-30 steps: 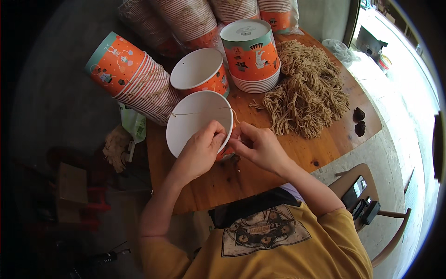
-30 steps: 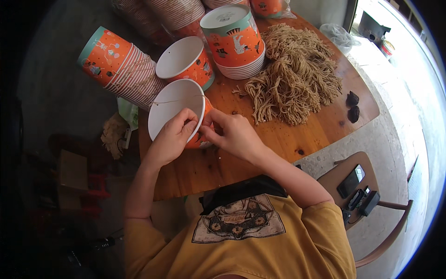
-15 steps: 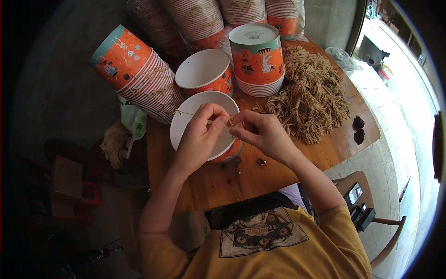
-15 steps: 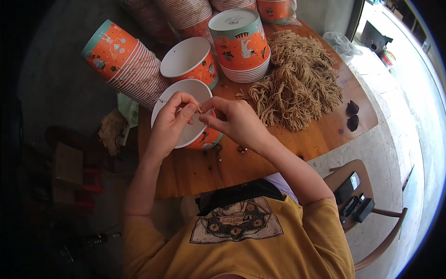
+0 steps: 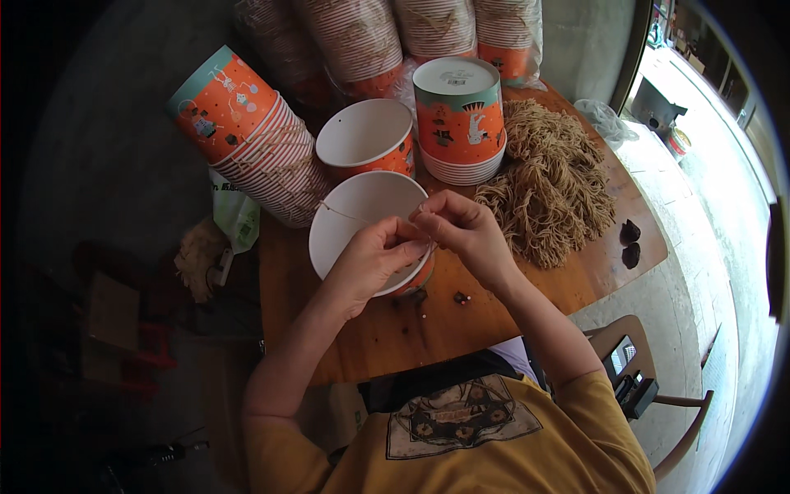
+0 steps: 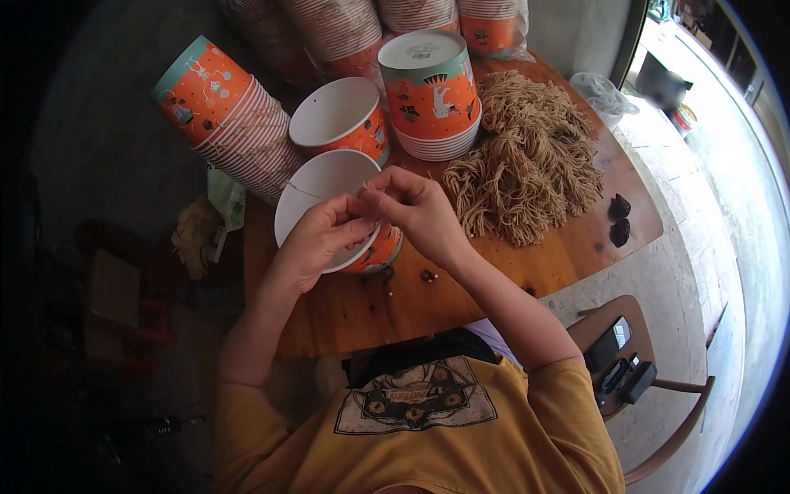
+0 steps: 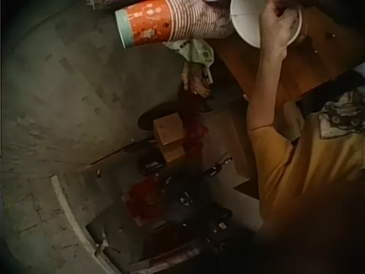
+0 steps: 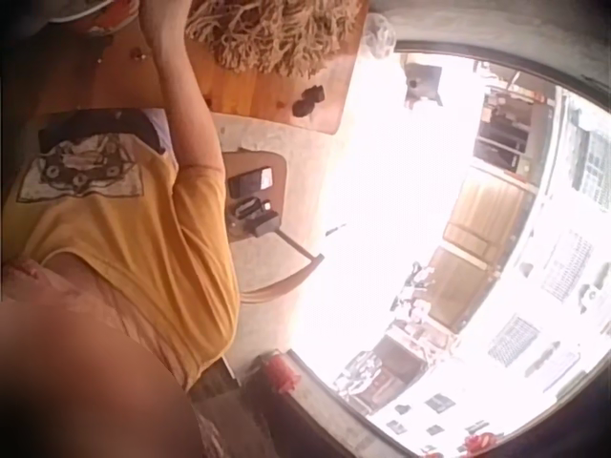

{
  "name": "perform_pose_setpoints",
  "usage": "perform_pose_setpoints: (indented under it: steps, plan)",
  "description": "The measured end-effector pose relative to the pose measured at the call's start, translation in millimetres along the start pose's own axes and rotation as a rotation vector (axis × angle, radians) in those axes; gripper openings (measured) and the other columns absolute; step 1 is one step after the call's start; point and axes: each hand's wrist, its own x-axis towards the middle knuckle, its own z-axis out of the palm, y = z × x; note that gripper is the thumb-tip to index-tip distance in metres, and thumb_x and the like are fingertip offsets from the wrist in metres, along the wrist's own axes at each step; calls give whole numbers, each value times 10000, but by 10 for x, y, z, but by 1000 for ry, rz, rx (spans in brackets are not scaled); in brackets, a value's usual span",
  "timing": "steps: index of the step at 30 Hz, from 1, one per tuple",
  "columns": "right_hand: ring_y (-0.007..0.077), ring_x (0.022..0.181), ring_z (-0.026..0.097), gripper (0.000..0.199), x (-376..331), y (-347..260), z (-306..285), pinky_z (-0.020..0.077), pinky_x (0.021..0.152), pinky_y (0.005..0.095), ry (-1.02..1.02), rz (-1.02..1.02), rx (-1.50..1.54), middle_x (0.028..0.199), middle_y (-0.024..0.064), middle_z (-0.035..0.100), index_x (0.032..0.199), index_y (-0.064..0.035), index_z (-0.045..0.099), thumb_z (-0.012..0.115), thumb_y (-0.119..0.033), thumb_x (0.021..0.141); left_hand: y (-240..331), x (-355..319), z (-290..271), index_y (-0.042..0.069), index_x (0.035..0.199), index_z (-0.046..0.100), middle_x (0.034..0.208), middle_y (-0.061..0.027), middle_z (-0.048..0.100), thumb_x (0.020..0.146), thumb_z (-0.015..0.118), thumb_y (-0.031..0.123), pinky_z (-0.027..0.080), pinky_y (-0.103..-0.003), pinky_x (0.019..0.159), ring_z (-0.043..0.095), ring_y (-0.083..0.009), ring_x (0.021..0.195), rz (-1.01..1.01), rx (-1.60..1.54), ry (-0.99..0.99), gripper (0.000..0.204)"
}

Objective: Tie thin decorative or functional strings onto the sides of paper cups.

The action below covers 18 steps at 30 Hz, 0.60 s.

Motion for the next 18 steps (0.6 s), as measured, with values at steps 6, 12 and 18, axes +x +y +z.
perform_pose_setpoints:
  steps: [6, 12, 18]
  plan:
    - [10, 774, 510, 128, 121, -133, -94, 421, 679, 196, 143, 102, 72, 892, -58, 594, 976, -89, 606, 584, -204, 924, -6, -2, -24, 24, 986, 599, 894, -2, 615, 919, 602, 151, 462, -210, 743, 558, -54, 819, -41, 37, -20, 143]
    - [39, 819, 532, 108, 222, -325, -304, 427, 750, 198, -215, 1, -50, 911, -30, 595, 1002, -57, 585, 578, -107, 907, -8, 60, -51, 64, 965, 614, 857, 20, 618, 927, 582, 186, 400, -184, 651, 506, -34, 721, -29, -107, -31, 132]
    - [56, 833, 552, 111, 418, -539, -210, 452, 735, 219, -452, -45, -327, 894, -3, 605, 1009, -18, 573, 548, -44, 904, 34, 125, -16, 61, 986, 618, 857, 28, 604, 926, 579, 174, 374, -180, 650, 487, -33, 722, -9, -46, -5, 134]
